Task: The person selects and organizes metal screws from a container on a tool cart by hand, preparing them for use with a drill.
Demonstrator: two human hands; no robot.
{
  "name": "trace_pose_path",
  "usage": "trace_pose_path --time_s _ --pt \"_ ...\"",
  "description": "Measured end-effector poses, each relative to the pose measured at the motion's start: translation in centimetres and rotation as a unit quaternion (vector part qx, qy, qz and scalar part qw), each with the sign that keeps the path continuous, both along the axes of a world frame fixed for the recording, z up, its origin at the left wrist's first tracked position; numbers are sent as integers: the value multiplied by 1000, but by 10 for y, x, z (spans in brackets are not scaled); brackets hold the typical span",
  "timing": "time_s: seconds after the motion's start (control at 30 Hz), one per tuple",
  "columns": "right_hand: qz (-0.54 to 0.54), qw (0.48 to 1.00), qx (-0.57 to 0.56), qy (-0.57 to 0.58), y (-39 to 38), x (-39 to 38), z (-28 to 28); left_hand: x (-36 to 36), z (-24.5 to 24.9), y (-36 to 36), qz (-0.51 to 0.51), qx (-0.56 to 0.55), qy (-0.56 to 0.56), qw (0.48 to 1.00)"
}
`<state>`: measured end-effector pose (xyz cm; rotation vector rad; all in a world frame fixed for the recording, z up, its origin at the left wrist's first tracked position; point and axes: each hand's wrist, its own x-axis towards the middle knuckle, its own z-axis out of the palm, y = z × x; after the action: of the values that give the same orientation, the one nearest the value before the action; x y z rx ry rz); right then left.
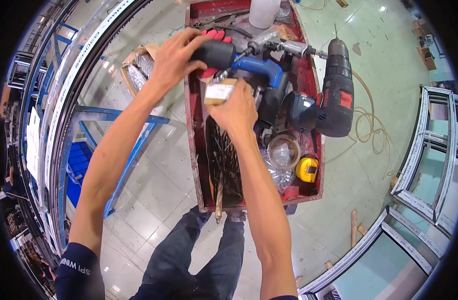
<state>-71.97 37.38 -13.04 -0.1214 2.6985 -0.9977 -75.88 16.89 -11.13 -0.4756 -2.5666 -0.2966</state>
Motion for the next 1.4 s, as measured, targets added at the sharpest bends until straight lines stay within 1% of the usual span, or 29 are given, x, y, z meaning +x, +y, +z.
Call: trace_pose_path --time_s 0.03,0.07,0.1,0.13,0.17,0.2,0.27,0.33,0.37,0.43,0.47,0.5,0.53,0.57,0.67,0.7,0.8,0.83,0.93,0.97,1.07,1.1,1.2,1.23,1.27,1.3,1.33,1.4 --pt "2 1000 5 -21 -4 -6 -1 -6 -7 -2 8 2 32 999" --pt "3 999 9 -37 -8 -12 -1 -10 -14 -3 52 42 34 997" --pt "-7 999 -4 48 -11 -11 -19 -14 -22 -2 96 82 37 991" --pt "4 999 12 53 -14 -13 -21 -16 -21 2 140 122 38 982" --pt "15 998 26 58 -17 -15 -22 -14 -22 8 182 199 36 962" --pt "25 997 38 62 -21 -16 -23 -8 -20 15 184 264 -13 947" --pt "34 998 18 59 -20 -15 -22 11 -26 23 184 386 -108 898" --pt "52 997 5 51 -14 -18 -18 44 -41 21 87 361 -170 913" --pt "52 996 -7 74 -11 -18 -21 61 -39 20 63 344 -174 920" --pt "53 992 -38 110 -5 -13 -4 85 -35 20 17 314 -182 932" --pt "55 989 -52 124 -2 -9 7 92 -35 22 -6 362 -204 909" --pt "66 981 -70 169 2 -7 15 99 -29 25 -26 410 -227 883" --pt "79 966 -115 219 6 -2 25 106 -21 27 -45 456 -251 853" --pt "94 962 -136 215 10 4 38 110 -13 30 -77 508 -282 811" --pt "141 952 -195 191 15 26 60 118 4 40 -107 690 -293 654" --pt "157 947 -213 182 17 32 65 119 0 37 -129 696 -278 649" --pt "204 946 -187 167 29 51 77 128 -1 43 -80 622 -271 730" --pt "219 943 -180 172 34 54 73 134 1 51 -76 647 -243 719" --pt "247 937 -183 163 47 60 77 149 11 56 -72 615 -247 745" --pt "240 941 -188 145 51 61 81 152 9 58 -62 615 -254 744" --pt "243 932 -256 88 64 52 74 160 7 62 -33 592 -300 748" --pt "236 930 -247 132 65 51 75 162 4 64 -29 610 -301 733" --pt "217 918 -283 174 66 53 69 169 -8 70 -32 656 -295 694" --pt "195 923 -270 190 67 55 73 170 -9 73 -43 668 -288 685" --pt "101 923 -331 170 61 59 74 171 -10 75 -54 679 -281 677" --pt "5 911 -386 148 51 65 76 172 -8 76 -64 691 -282 662" --pt "-90 886 -437 125 45 69 77 175 -7 76 -72 658 -286 693" --pt "-63 847 -507 150 39 60 75 180 -6 74 -88 587 -293 750"
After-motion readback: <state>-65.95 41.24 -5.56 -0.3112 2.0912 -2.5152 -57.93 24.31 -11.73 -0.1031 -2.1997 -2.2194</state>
